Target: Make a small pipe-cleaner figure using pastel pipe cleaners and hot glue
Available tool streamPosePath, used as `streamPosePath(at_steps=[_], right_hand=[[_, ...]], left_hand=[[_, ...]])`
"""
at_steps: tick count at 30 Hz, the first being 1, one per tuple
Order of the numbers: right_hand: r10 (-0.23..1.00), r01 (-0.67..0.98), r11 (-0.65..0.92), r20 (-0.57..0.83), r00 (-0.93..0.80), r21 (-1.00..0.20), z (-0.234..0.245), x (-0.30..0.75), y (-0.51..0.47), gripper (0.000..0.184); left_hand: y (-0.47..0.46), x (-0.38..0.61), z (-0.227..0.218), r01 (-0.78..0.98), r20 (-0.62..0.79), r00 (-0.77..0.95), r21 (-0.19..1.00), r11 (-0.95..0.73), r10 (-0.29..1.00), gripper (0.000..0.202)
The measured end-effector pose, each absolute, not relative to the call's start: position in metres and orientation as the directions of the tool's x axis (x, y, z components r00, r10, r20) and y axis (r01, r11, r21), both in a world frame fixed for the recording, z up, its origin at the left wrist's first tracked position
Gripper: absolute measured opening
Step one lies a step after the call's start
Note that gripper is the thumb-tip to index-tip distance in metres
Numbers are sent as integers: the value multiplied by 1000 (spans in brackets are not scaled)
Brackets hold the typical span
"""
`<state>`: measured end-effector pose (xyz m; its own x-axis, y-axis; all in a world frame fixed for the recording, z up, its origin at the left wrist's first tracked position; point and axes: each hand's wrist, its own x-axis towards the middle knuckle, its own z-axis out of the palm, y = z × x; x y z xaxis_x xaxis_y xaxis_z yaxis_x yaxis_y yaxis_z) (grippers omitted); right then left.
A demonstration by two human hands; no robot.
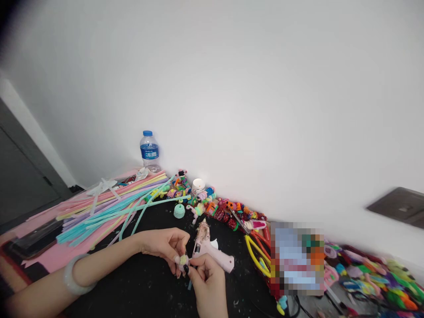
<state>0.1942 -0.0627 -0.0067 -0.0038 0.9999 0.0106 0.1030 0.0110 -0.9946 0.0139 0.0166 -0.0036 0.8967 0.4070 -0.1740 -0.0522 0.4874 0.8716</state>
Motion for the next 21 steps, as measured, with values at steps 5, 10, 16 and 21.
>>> streamPosePath(at_steps=[5,10,16,21], right_hand=[[998,76,-39,-43,-44,-996,-10,195,-60,28],[998,92,-33,-39,-57,-995,-14,198,-56,26],[999,131,35,31,-26,-991,-3,195,-48,17],[998,140,61,58,-24,-988,0,188,-38,17]], left_hand=[[17,13,-1,-43,-186,895,868,494,405,30],[20,13,-3,-35,-189,903,863,504,386,30],[22,10,1,-57,-187,871,880,471,455,32],[28,3,7,-69,-180,848,895,441,498,31]])
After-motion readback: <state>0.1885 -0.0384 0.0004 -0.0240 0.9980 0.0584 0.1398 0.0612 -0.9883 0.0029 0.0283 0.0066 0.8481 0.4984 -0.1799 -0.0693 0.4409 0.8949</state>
